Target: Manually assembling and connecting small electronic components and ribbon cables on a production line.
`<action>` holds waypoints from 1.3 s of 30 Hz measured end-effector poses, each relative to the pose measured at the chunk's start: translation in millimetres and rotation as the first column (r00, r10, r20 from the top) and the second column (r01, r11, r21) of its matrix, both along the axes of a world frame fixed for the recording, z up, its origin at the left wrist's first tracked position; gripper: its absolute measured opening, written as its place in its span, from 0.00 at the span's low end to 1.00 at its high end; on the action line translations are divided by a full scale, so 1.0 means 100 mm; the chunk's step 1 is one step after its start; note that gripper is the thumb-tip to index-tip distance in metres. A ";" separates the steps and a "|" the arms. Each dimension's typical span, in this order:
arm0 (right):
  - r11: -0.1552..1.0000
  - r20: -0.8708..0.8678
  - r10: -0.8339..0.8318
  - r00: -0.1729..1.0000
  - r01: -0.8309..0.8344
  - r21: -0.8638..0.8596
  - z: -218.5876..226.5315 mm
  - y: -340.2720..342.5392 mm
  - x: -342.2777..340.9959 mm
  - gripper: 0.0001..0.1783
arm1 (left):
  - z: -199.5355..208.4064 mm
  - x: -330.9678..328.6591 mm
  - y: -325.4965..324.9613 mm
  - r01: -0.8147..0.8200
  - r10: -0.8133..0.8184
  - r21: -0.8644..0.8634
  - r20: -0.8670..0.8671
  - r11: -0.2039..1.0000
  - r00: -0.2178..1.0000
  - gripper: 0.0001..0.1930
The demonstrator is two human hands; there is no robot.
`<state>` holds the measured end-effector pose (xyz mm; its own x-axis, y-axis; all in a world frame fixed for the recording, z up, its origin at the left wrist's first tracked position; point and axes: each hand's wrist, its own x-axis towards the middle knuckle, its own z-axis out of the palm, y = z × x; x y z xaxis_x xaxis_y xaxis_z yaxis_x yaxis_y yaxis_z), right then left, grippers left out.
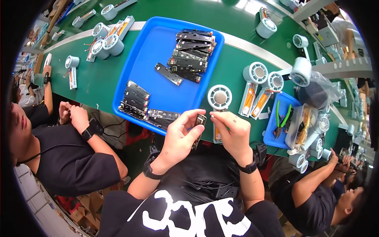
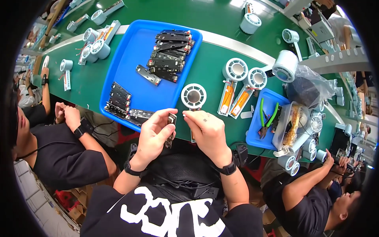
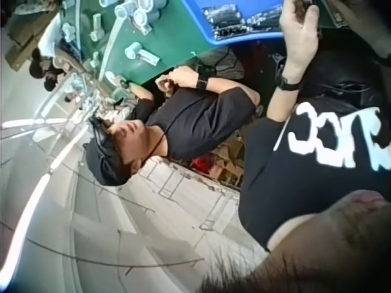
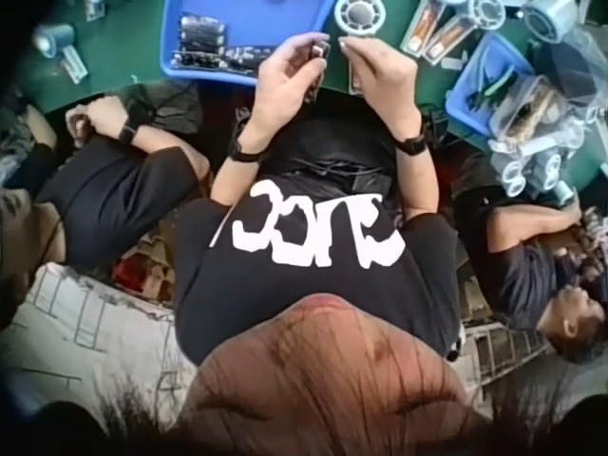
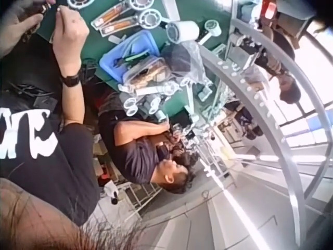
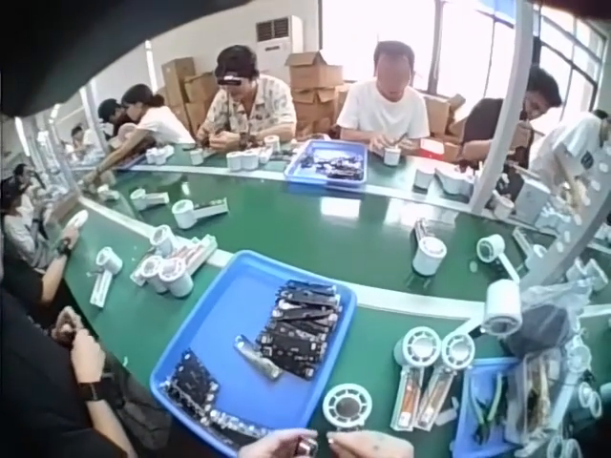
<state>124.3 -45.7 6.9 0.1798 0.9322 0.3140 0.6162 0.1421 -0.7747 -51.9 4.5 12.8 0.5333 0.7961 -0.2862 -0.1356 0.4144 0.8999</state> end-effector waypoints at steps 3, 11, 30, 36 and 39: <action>0.997 -0.119 -0.068 0.991 0.064 -0.037 -0.06 -0.03 -0.03 0.08 | -0.03 0.02 -0.02 0.030 -0.016 0.106 -0.122 0.994 0.992 0.21; 0.999 -0.153 -0.051 0.987 0.051 -0.003 -0.14 -0.02 0.04 0.08 | -0.04 0.11 -0.05 -0.038 0.037 -0.011 -0.037 0.999 0.999 0.22; 0.983 0.063 0.088 0.994 -0.097 0.153 -0.15 0.09 0.09 0.10 | -0.13 0.14 -0.09 -0.026 0.035 -0.120 0.076 0.992 0.996 0.20; 0.981 0.112 0.088 0.990 -0.106 0.161 -0.10 0.10 0.09 0.11 | -0.13 0.17 -0.12 -0.050 0.054 -0.080 0.046 0.996 0.997 0.20; 0.980 0.169 0.089 0.982 -0.116 0.161 -0.11 0.08 0.12 0.12 | -0.09 0.19 -0.13 -0.047 0.047 -0.014 -0.022 0.999 0.999 0.19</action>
<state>136.5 -37.6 -3.9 0.0207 0.8737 0.4860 0.7056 0.3316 -0.6262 -32.9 -8.0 3.7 0.4890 0.8157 -0.3090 -0.1354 0.4209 0.8969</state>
